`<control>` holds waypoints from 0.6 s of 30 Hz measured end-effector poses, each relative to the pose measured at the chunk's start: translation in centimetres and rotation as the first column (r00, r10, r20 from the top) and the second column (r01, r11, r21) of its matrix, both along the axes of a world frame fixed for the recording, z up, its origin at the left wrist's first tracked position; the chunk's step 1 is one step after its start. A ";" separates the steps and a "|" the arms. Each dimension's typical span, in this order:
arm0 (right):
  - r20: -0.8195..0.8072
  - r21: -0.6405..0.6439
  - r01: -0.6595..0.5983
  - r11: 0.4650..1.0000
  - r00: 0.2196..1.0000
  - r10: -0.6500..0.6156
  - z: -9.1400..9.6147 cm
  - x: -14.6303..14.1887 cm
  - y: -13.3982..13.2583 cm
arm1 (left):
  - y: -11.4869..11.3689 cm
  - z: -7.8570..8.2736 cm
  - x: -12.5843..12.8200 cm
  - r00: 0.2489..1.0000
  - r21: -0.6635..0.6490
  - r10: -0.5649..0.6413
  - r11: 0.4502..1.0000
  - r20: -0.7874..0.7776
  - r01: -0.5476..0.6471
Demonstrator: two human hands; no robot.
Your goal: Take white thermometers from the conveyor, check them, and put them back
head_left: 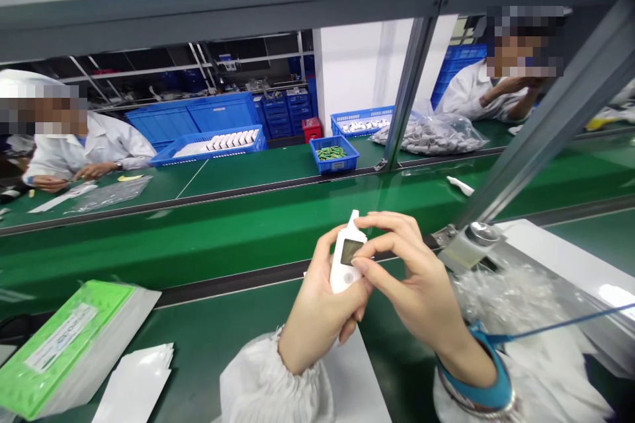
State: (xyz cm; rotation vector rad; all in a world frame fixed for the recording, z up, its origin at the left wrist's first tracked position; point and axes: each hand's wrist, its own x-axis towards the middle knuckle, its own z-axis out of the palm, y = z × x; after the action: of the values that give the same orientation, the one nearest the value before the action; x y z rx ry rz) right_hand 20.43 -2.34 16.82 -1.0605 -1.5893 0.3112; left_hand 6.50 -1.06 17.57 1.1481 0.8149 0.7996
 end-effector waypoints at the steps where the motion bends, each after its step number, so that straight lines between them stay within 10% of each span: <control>1: -0.007 0.003 -0.001 1.000 1.000 0.001 0.0 0.0 0.0 | -0.1 0.0 0.0 1.000 -0.006 -0.003 1.000 -0.008 0.003; 18: -0.046 0.027 -0.039 0.999 0.998 0.040 0.6 0.3 0.4 | -0.5 0.1 0.5 0.999 -0.078 -0.005 0.997 0.048 0.008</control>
State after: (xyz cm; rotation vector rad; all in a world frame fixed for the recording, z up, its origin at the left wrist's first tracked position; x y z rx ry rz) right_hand 20.73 -1.96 17.38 -0.9959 -1.5706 0.3385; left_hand 6.96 -1.52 17.66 1.0585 0.7957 0.7806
